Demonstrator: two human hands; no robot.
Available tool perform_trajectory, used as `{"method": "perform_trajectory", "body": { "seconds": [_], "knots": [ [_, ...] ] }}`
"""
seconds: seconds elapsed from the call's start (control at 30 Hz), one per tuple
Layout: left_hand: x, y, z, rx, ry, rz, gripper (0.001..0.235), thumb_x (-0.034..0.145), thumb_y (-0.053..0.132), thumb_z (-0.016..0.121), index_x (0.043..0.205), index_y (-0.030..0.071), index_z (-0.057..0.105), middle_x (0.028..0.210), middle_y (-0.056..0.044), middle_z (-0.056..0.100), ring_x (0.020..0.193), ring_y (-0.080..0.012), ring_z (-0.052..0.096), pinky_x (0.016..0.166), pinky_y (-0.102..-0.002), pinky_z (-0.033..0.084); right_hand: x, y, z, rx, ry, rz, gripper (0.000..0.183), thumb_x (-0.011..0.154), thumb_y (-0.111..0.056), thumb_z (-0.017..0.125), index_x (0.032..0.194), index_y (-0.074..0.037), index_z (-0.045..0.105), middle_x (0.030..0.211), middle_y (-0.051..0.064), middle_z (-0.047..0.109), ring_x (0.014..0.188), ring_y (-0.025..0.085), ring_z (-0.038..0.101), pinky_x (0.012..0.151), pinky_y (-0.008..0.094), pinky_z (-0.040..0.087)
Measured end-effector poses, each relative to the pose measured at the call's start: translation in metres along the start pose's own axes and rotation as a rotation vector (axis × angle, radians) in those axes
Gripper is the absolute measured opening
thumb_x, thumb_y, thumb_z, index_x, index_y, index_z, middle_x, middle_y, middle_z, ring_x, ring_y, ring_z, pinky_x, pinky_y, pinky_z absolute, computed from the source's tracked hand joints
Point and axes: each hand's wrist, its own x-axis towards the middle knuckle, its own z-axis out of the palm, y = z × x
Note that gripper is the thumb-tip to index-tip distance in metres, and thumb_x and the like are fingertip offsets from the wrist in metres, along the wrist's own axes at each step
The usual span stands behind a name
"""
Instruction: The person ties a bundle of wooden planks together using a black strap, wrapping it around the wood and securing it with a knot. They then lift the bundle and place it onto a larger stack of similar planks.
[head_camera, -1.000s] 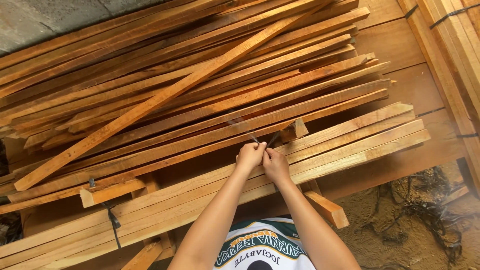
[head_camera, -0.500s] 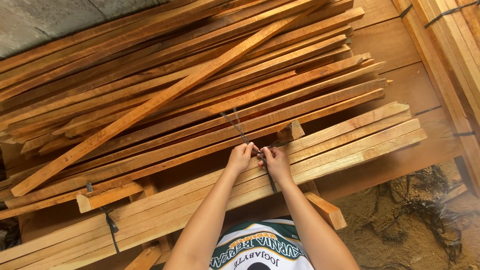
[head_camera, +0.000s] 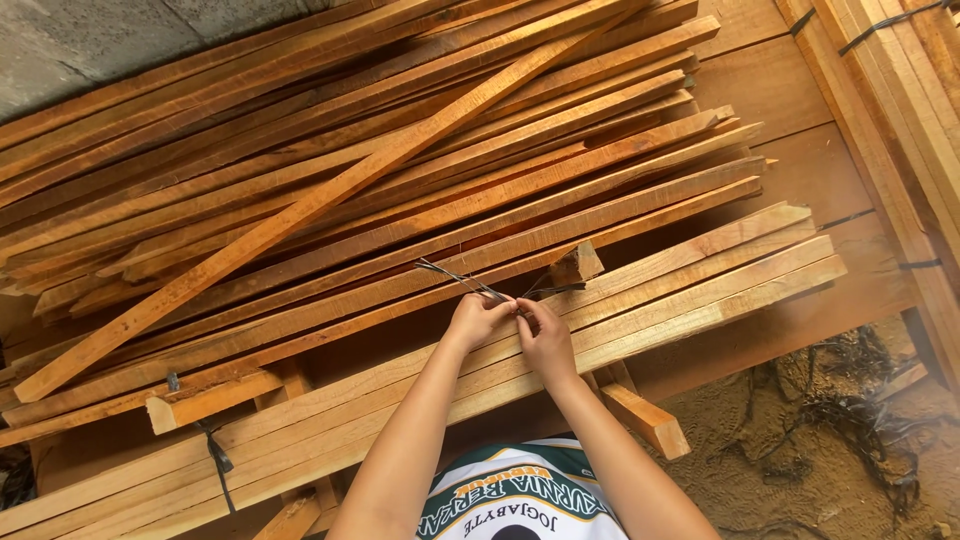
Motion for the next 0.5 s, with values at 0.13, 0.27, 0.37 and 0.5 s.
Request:
{"method": "perform_trajectory", "body": {
  "seconds": [0.13, 0.27, 0.37, 0.5],
  "knots": [
    [-0.006, 0.011, -0.008, -0.008, -0.028, -0.044, 0.021, 0.087, 0.034, 0.075, 0.099, 0.019, 0.084, 0.101, -0.005, 0.080, 0.109, -0.0236, 0.071, 0.096, -0.036, 0.052, 0.008, 0.017, 0.000, -0.155, -0.056, -0.185, 0.042, 0.084, 0.008, 0.061, 0.122, -0.006, 0.071, 0.104, 0.010, 0.071, 0.102, 0.027, 0.071, 0.086, 0.037, 0.059],
    [-0.011, 0.017, -0.010, 0.028, -0.045, -0.068, 0.026, 0.089, 0.039, 0.073, 0.098, 0.017, 0.084, 0.103, -0.004, 0.080, 0.112, -0.0266, 0.071, 0.096, -0.038, 0.051, 0.015, 0.024, -0.003, -0.311, -0.138, -0.134, 0.028, 0.083, 0.000, 0.062, 0.108, -0.008, 0.074, 0.097, 0.008, 0.066, 0.097, 0.028, 0.070, 0.083, 0.038, 0.059],
    [-0.006, 0.009, -0.008, 0.018, -0.026, -0.069, 0.027, 0.089, 0.042, 0.074, 0.095, 0.018, 0.084, 0.102, -0.004, 0.080, 0.111, -0.0259, 0.071, 0.096, -0.038, 0.052, 0.019, 0.015, -0.004, -0.355, -0.217, -0.005, 0.019, 0.083, -0.006, 0.061, 0.096, -0.008, 0.075, 0.091, 0.010, 0.066, 0.095, 0.032, 0.070, 0.081, 0.040, 0.058],
    [-0.001, -0.004, -0.005, -0.002, -0.012, -0.060, 0.029, 0.089, 0.041, 0.075, 0.097, 0.014, 0.083, 0.099, -0.005, 0.080, 0.109, -0.0247, 0.071, 0.095, -0.037, 0.051, 0.019, 0.014, -0.002, -0.233, -0.440, 0.295, 0.021, 0.082, -0.020, 0.060, 0.083, -0.015, 0.080, 0.091, 0.009, 0.073, 0.099, 0.033, 0.070, 0.085, 0.044, 0.056]
  ]
}}
